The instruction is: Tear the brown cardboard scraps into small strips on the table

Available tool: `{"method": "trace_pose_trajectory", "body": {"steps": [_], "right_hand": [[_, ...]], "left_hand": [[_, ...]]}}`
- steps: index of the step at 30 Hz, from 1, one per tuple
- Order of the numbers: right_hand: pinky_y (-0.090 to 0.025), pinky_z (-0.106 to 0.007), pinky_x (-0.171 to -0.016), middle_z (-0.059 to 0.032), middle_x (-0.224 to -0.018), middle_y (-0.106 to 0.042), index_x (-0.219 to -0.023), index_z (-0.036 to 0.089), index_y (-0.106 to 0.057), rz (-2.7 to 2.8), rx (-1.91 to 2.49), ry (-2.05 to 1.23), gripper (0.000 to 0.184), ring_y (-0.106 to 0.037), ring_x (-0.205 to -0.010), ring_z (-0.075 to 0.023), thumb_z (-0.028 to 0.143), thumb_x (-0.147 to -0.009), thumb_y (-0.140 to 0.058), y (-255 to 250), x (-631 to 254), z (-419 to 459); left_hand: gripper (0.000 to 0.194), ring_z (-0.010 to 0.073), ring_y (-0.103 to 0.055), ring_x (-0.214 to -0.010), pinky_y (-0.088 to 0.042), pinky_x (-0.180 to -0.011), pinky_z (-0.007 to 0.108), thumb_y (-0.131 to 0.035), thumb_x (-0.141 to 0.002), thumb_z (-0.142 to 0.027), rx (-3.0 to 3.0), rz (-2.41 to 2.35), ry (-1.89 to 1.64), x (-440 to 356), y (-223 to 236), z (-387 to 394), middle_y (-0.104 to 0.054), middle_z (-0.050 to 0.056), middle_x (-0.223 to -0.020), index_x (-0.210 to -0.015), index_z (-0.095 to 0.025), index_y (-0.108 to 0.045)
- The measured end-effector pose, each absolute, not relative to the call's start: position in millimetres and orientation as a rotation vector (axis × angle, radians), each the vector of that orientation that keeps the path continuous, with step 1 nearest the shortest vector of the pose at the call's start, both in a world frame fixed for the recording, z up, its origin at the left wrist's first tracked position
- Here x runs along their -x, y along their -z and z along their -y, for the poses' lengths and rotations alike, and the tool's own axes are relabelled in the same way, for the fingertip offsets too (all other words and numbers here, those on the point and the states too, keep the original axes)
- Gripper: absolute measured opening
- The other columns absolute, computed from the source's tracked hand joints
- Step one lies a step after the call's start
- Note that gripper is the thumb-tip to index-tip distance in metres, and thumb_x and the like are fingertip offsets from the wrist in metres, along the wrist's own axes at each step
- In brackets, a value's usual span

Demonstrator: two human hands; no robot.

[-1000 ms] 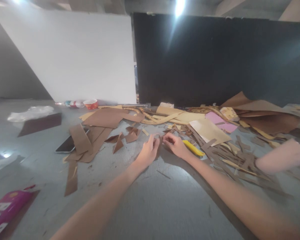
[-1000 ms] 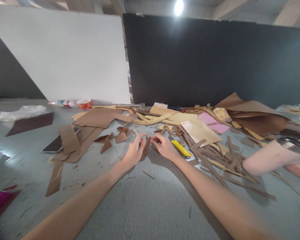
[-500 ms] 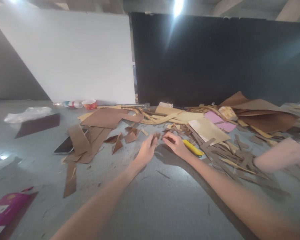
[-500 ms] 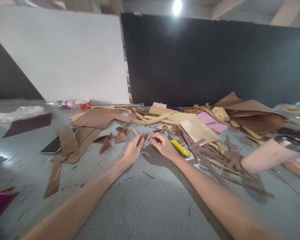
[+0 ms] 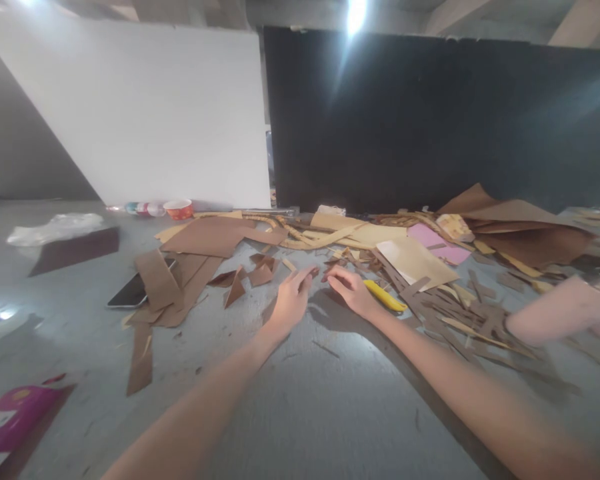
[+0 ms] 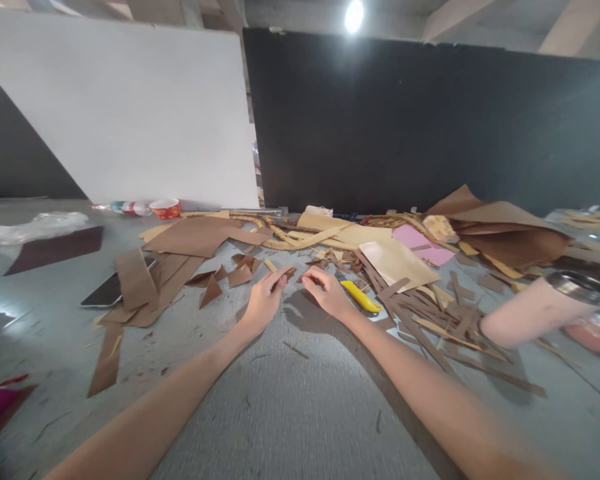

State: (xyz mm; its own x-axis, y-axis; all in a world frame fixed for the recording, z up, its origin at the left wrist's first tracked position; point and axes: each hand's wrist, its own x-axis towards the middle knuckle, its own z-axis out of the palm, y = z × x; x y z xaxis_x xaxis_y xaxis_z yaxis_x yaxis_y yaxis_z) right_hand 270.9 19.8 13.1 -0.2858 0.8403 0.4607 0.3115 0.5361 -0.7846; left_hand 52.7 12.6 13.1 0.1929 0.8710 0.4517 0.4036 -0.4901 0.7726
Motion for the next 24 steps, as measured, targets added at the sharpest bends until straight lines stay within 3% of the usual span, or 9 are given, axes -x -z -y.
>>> {"method": "trace_pose_trajectory", "body": {"steps": [8,12,19,24], "right_hand": [[-0.049,-0.034,-0.081,-0.0041,-0.092,-0.068,-0.096,0.024,-0.072,1.836,0.97,-0.715,0.042,-0.062,-0.087,-0.0237,0.06,-0.111,-0.057,-10.0,-270.2,-22.2],[-0.048,-0.034,-0.08,-0.0043,-0.096,-0.07,-0.099,0.024,-0.072,1.856,1.002,-0.698,0.04,-0.063,-0.088,-0.0235,0.06,-0.109,-0.061,-8.1,-269.3,-23.8],[-0.051,-0.034,-0.078,-0.0027,-0.091,-0.066,-0.11,0.025,-0.069,1.782,1.033,-0.626,0.033,-0.061,-0.083,-0.0227,0.057,-0.106,-0.067,-2.4,-266.6,-26.0],[-0.052,-0.036,-0.08,-0.0057,-0.097,-0.063,-0.115,0.026,-0.073,1.81,0.902,-0.544,0.026,-0.061,-0.088,-0.024,0.05,-0.108,-0.066,-5.2,-265.7,-22.7]], "left_hand": [[0.043,0.0268,-0.069,-0.129,-0.054,-0.115,0.044,-0.042,-0.117,-0.036,-2.071,-1.157,-1.166,-56.0,-5.4,-12.4,-0.074,0.013,-0.133,-0.151,-0.024,-0.066],[0.045,0.0287,-0.069,-0.13,-0.055,-0.114,0.047,-0.055,-0.112,-0.033,-2.064,-1.211,-1.175,-56.2,1.0,-14.7,-0.07,0.015,-0.138,-0.156,-0.023,-0.056],[0.03,0.0272,-0.074,-0.118,-0.059,-0.107,0.042,-0.068,-0.103,-0.021,-2.111,-1.166,-1.217,-56.5,-3.4,-14.5,-0.074,0.012,-0.125,-0.133,-0.021,-0.07],[0.029,0.0281,-0.076,-0.114,-0.06,-0.102,0.041,-0.071,-0.1,-0.018,-2.083,-1.209,-1.205,-56.0,-4.5,-14.0,-0.078,0.012,-0.12,-0.129,-0.021,-0.072]]}}
